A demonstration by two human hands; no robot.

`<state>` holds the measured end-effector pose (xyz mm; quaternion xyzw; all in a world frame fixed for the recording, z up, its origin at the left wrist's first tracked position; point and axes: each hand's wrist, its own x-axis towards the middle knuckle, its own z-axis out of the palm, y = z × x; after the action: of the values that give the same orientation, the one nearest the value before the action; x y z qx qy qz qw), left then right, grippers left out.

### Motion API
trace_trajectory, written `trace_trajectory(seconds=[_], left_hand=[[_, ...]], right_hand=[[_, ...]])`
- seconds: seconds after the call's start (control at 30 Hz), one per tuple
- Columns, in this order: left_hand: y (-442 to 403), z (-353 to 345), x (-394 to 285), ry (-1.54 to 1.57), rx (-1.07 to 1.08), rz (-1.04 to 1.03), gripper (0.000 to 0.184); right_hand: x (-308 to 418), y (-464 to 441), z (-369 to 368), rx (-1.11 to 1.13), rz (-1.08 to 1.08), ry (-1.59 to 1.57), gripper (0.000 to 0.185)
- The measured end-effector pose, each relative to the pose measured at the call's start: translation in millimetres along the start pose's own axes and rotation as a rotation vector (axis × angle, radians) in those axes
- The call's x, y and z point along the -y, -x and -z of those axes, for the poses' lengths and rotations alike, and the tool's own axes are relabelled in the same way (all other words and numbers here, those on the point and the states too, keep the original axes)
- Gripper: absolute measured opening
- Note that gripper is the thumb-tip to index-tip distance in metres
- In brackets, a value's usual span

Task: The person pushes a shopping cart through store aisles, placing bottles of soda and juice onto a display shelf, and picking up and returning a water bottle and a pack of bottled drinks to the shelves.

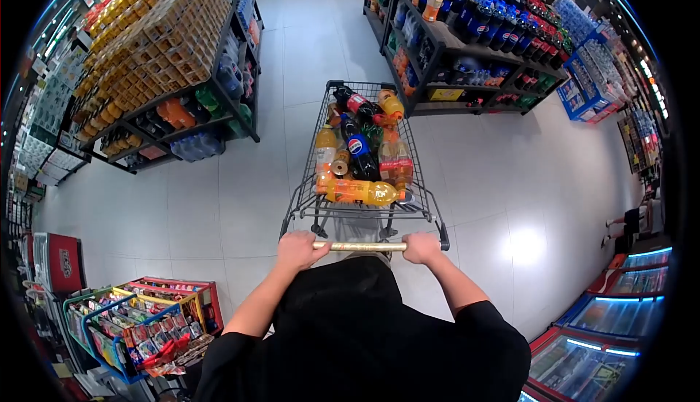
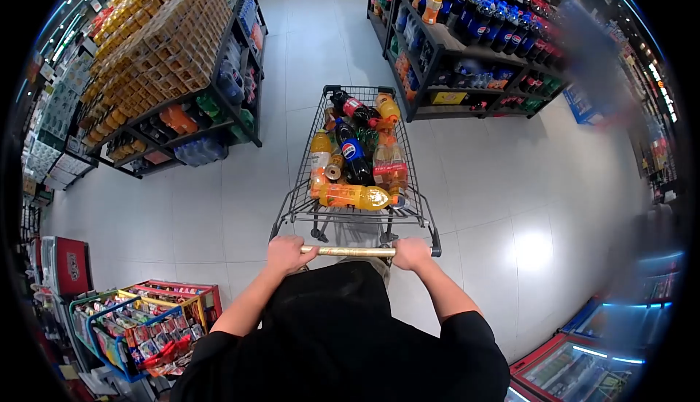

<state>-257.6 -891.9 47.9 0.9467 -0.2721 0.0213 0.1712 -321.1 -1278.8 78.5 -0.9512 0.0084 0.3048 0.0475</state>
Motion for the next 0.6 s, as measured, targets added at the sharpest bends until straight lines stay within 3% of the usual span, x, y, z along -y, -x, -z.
trace_trajectory(seconds=[0.07,0.23,0.3,0.4,0.6], left_hand=[[-6,25,26,0.065,0.057,-0.086,0.054],[-22,38,93,-0.022,0.374,-0.059,0.030],[-27,43,110,-0.052,0.369,-0.036,0.029],[-30,44,135,-0.119,0.382,-0.021,0.027],[-41,43,173,-0.194,0.439,-0.065,0.028]], right_hand=[[24,-6,0,-0.027,-0.042,-0.008,0.026],[63,-19,-1,0.023,0.059,-0.166,0.034],[64,-22,16,0.136,0.059,-0.192,0.043],[78,-17,19,0.187,-0.039,-0.075,0.042],[123,-19,24,0.137,-0.172,-0.129,0.040]])
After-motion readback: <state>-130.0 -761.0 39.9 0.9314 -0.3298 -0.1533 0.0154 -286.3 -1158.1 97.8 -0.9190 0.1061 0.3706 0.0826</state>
